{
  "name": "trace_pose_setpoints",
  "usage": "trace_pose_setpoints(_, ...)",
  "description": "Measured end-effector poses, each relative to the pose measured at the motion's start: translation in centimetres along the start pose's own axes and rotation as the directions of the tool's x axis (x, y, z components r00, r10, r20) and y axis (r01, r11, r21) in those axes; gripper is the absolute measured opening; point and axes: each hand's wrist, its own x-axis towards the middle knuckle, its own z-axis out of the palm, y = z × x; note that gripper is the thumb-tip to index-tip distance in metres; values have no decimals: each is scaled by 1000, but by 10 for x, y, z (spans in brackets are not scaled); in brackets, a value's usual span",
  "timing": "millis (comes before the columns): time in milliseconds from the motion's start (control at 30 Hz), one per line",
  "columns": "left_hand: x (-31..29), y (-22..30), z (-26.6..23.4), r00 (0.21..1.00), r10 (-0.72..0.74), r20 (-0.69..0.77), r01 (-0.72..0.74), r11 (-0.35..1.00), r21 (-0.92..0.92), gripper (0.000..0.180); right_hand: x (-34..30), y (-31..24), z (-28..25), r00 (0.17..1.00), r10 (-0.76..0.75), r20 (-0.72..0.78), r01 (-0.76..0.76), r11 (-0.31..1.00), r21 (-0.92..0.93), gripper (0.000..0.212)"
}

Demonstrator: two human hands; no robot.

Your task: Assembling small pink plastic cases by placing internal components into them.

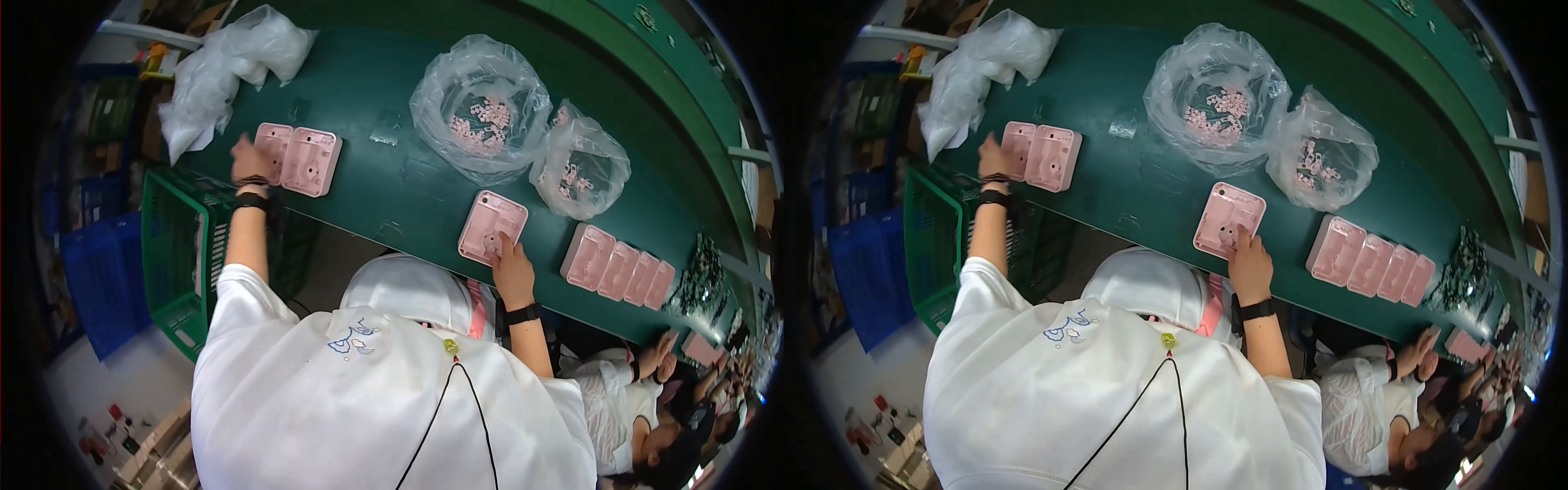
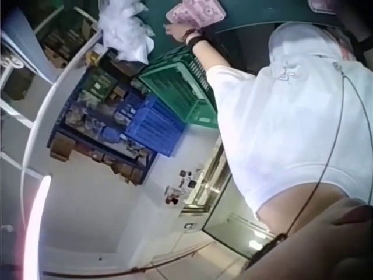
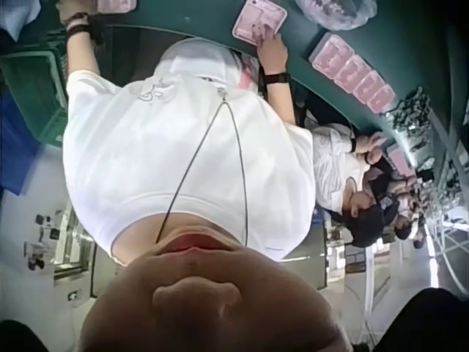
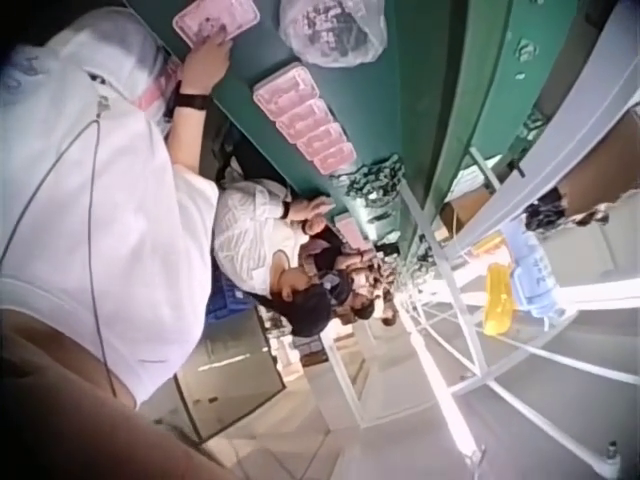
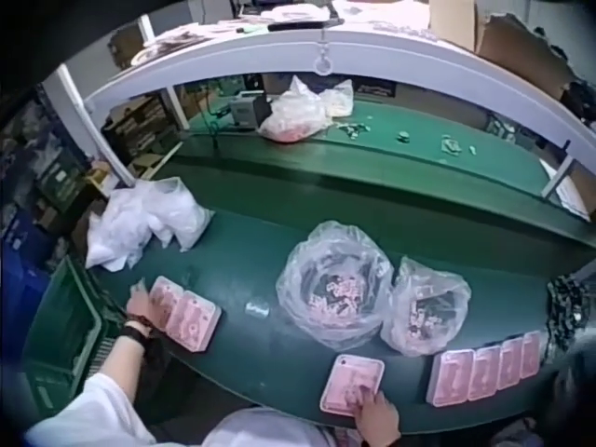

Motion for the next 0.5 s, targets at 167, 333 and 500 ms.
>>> trace_pose_setpoints(167,46,-64,33,896,55,441,-34,998,-55,38,11,-33,3,1000,3,14,-3,1000,15,45)
trace_pose_setpoints(333,8,-31,21,942,214,259,-236,970,58,30,23,-60,16,1000,18,-6,-18,994,-104,45)
trace_pose_setpoints(500,-35,4,1,902,313,296,-319,947,-29,28,26,-68,19,999,50,9,-49,990,-134,44)
